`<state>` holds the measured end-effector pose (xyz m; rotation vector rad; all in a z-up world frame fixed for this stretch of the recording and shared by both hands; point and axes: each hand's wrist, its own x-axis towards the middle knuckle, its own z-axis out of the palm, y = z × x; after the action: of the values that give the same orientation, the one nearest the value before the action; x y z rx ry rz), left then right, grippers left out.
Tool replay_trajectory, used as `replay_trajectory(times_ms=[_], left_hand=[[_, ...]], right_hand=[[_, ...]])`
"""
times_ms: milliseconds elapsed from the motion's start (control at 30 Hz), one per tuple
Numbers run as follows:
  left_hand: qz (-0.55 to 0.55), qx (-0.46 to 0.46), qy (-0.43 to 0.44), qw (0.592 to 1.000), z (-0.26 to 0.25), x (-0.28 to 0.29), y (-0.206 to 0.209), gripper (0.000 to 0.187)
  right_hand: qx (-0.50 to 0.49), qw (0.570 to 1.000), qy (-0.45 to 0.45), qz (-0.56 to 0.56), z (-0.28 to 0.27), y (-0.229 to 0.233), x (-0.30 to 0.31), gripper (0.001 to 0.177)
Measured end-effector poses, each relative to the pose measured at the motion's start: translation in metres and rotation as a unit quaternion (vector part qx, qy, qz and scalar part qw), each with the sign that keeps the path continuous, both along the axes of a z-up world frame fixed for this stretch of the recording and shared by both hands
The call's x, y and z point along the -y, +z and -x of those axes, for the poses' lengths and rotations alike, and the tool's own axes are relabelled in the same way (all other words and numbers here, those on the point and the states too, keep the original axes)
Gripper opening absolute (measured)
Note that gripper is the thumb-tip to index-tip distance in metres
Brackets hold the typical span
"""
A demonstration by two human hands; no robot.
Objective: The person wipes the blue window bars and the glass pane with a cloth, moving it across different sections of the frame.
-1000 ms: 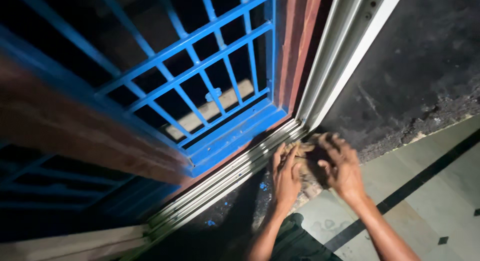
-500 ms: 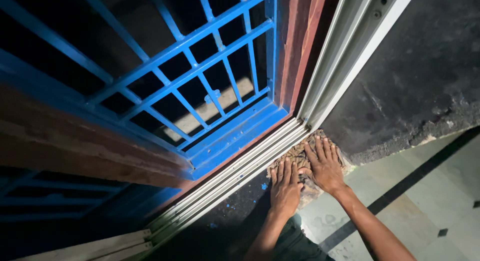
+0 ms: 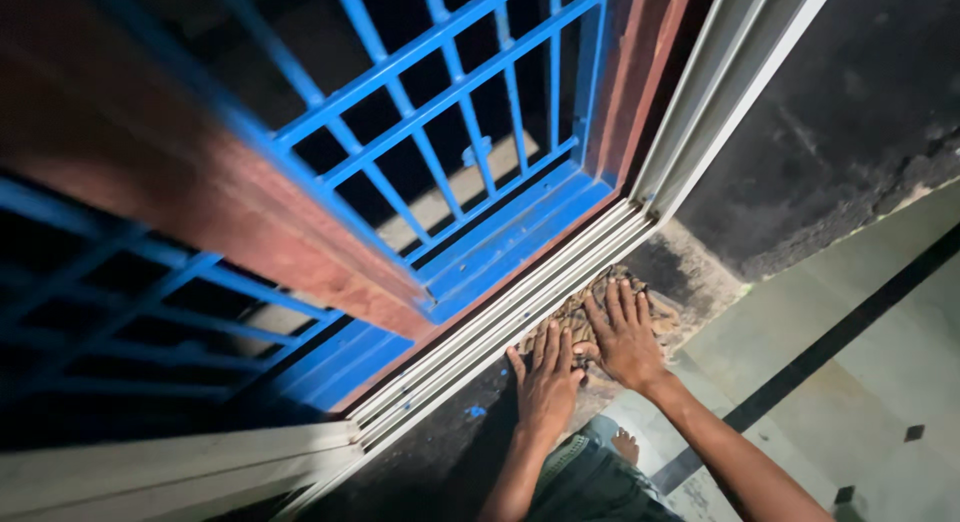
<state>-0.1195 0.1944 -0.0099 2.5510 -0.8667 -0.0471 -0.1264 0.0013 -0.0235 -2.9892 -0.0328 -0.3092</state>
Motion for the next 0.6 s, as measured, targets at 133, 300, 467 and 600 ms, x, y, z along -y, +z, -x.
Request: replay_trajectory(times_ms=[133,300,467,600], left_hand=[[-0.001,-0.003,0.012,1.0,0.014,-0.052,0.0,0.074],[-0.034,-0.011,0.04,0.999,0.034,-0.12,-0.005,0.076],[-0.068,0.017,0.091,0.993,0.067,-0.174,-0.007,0.076],[-0.079,-0.051,0.122,0.988,0.082,-0.172,-0.008,0.074]], right_hand=[[-0.008,1.0,0.006,0.001,0.01,0.001,-0.053,0.093],[-0.041,0.999,0.029,0.01,0.024,0.013,-0.124,0.098],[-0.126,0.987,0.1,0.014,0.044,0.022,-0.185,0.086],[-0.001,0.98,0.196,-0.044,0.055,0.021,-0.186,0.075]])
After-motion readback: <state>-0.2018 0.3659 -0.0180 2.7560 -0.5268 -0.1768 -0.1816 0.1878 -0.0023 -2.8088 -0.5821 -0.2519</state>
